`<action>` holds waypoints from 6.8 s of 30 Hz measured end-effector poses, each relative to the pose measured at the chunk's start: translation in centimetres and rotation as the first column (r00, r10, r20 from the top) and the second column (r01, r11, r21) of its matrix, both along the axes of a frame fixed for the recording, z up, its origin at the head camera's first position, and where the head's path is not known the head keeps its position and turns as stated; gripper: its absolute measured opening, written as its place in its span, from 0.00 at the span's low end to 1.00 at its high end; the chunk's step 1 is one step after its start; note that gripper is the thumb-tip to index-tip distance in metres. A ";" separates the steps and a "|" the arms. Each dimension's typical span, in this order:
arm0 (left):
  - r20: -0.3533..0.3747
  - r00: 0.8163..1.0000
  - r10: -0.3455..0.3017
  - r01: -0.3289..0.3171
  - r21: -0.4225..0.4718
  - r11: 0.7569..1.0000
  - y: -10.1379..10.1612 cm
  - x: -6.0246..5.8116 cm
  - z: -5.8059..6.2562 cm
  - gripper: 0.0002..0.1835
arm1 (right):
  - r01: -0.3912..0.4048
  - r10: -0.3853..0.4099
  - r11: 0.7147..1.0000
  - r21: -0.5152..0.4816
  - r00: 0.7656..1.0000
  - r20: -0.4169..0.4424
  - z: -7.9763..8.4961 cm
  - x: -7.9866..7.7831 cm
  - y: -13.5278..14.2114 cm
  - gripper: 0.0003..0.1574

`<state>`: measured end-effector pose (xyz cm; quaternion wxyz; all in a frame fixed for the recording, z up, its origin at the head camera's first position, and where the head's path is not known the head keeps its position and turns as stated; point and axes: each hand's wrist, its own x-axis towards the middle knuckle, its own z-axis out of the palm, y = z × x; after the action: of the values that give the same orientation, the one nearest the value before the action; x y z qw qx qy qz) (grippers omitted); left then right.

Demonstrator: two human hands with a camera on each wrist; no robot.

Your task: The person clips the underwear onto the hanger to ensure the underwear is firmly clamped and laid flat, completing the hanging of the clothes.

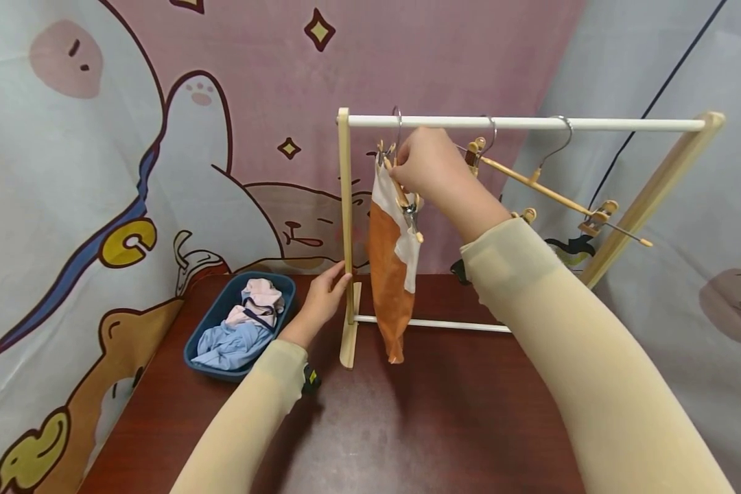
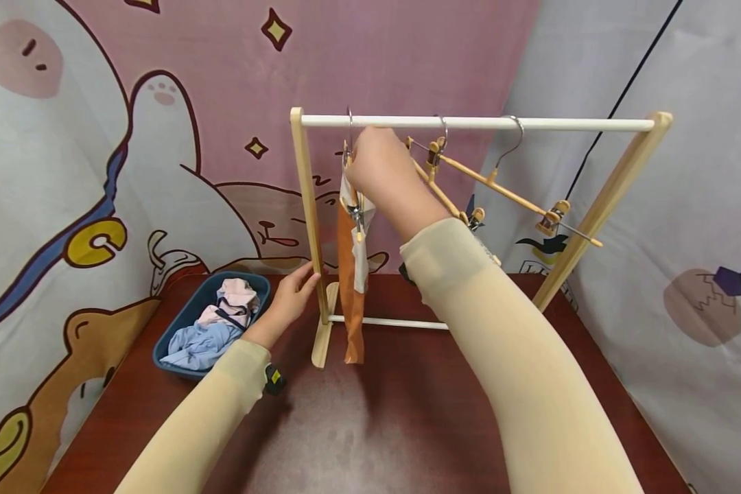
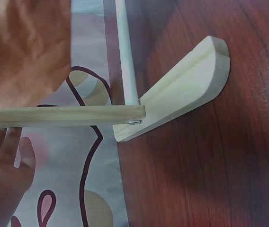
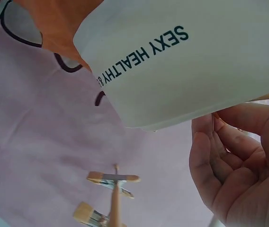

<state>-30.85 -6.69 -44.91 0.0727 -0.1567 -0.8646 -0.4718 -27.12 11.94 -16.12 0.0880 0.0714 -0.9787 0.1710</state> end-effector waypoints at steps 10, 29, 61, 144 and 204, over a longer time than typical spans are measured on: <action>-0.004 1.000 -0.003 0.003 0.015 1.000 0.1 0.0 -0.2 0.26 | 0.006 -0.005 0.998 0.056 1.000 -0.028 -1.1 -0.3 0.0 0.18; 0.012 1.000 -0.011 0.010 0.017 1.000 -0.1 0.0 -0.2 0.26 | -0.015 0.014 0.999 -0.038 1.000 -0.023 -1.9 -0.1 0.9 0.17; -0.087 0.996 0.030 -0.035 -0.054 0.998 -2.7 1.2 1.2 0.23 | -0.273 0.204 0.962 -0.020 0.765 -0.611 -5.8 8.3 0.8 0.20; 0.018 0.798 0.602 -0.498 -0.542 0.677 -22.2 8.1 -3.0 0.14 | -0.444 0.454 0.857 0.262 0.891 0.024 -32.2 3.3 -22.0 0.08; -0.006 0.822 0.570 -0.495 -0.503 0.709 -22.3 8.4 -2.7 0.12 | -0.436 0.498 0.811 0.390 0.864 -0.071 -30.1 1.9 -18.3 0.17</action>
<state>-22.46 -28.96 -47.60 0.0996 0.1229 -0.9649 -0.2098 -25.17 -6.39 -46.24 0.1113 0.3396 -0.9340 -0.0018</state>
